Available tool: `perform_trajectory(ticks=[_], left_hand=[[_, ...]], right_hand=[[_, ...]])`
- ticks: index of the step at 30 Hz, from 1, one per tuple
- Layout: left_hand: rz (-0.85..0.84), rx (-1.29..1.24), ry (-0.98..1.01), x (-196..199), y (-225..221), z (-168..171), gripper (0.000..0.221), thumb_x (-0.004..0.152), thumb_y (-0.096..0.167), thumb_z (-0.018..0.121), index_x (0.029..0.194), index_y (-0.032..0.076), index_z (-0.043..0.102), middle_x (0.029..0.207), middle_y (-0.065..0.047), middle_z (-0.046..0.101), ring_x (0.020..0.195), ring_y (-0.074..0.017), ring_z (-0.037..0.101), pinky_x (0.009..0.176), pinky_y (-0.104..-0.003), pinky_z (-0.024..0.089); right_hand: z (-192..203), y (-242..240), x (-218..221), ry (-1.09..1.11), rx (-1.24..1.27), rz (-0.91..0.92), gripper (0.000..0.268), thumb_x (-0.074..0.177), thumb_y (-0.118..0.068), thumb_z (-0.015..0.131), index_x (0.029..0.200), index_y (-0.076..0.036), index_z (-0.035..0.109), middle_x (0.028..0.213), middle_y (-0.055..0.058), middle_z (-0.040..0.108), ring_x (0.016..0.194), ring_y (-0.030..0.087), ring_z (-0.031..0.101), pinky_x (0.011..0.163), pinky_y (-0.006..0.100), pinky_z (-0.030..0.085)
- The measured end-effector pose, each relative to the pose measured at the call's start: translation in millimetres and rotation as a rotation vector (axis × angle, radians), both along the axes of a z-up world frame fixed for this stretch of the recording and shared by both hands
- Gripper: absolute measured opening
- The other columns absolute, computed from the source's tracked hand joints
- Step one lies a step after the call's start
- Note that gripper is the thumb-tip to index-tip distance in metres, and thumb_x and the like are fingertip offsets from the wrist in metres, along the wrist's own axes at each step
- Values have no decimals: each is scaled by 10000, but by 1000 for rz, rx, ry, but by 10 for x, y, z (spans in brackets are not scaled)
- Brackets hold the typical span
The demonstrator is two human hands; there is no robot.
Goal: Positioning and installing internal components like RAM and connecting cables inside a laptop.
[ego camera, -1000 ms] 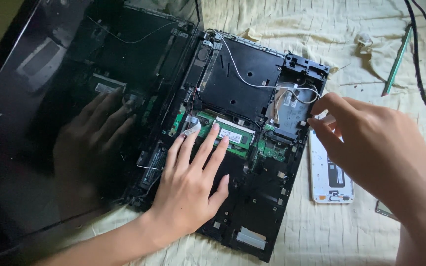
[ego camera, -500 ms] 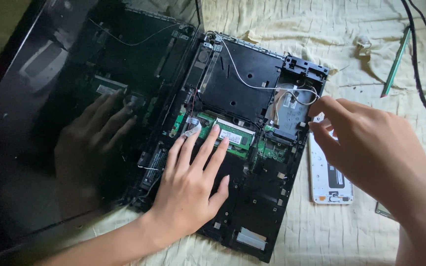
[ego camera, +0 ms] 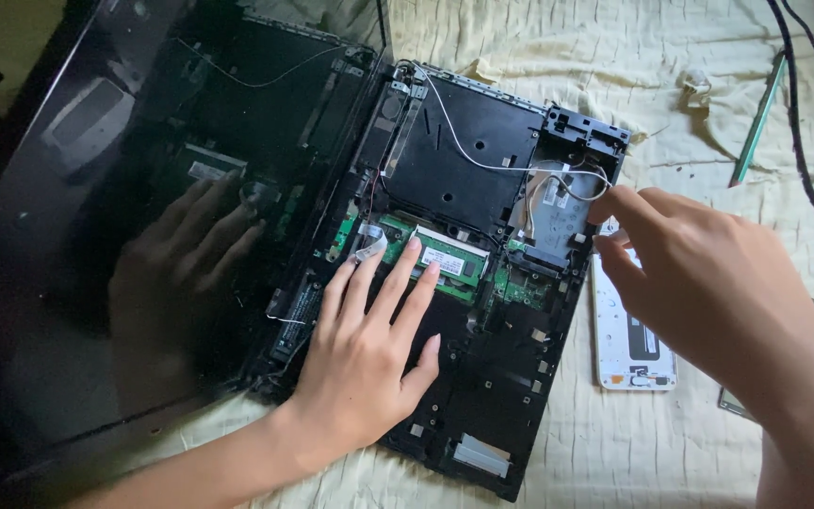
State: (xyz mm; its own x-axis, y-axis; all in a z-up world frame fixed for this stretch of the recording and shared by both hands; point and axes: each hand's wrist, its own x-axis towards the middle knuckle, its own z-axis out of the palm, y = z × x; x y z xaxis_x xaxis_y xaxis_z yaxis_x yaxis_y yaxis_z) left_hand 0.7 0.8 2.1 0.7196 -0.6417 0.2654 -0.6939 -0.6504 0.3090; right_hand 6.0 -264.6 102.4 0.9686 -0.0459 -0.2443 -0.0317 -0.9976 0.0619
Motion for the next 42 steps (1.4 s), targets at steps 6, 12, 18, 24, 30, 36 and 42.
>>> perform_trajectory(ticks=[6, 12, 18, 24, 30, 36, 42], left_hand=[[5, 14, 17, -1, -3, -18, 644, 977, 376, 560, 1537, 76, 453, 1615, -168, 421, 1442, -425, 422, 1192, -586, 307], [3, 0, 0, -3, -1, -20, 631, 982, 368, 555, 1528, 64, 464, 1608, -173, 427, 1433, -431, 422, 1186, -587, 318], [7, 18, -3, -5, -2, -28, 638, 974, 373, 559, 1529, 72, 464, 1605, -171, 432, 1430, -427, 425, 1187, -587, 313], [5, 0, -21, -7, -1, -18, 620, 971, 360, 570, 1508, 61, 486, 1596, -176, 441, 1418, -432, 438, 1177, -590, 327], [6, 10, -9, -8, -1, -35, 630, 969, 373, 575, 1513, 70, 484, 1600, -175, 438, 1433, -429, 427, 1183, -589, 315], [7, 5, -10, -10, 1, -33, 649, 970, 373, 571, 1534, 73, 460, 1612, -175, 424, 1427, -437, 438, 1186, -586, 317], [5, 18, -9, -4, 0, -24, 633, 968, 374, 564, 1516, 69, 479, 1594, -178, 446, 1418, -429, 443, 1183, -587, 318]], right_hand=[[-12, -16, -17, -20, -12, 20, 189, 1008, -250, 568, 1185, -193, 604, 1063, 33, 751, 549, 222, 748, 409, 397, 596], [-4, -25, 7, 37, -31, -24, 99, 1044, -306, 539, 1082, -231, 590, 1035, -19, 774, 778, 184, 794, 487, 391, 649], [-27, -78, 85, 90, -61, 22, 180, 1034, -358, 587, 1101, -249, 713, 681, -47, 788, 514, 150, 762, 467, 325, 610], [-64, -144, 120, 92, -63, 50, 212, 1047, -395, 560, 1074, -245, 708, 636, -58, 779, 481, 122, 743, 427, 293, 537], [4, -53, 133, 167, -58, -27, 241, 1029, -382, 561, 1253, -303, 600, 744, -5, 813, 553, 144, 775, 464, 299, 590], [3, 8, 175, 282, -34, -68, 248, 1035, -373, 538, 1257, -268, 568, 858, 34, 815, 641, 182, 808, 533, 341, 652], [-101, -275, 134, 165, -44, -17, 266, 1028, -328, 561, 1288, -301, 611, 930, 18, 825, 758, 155, 839, 611, 316, 732]])
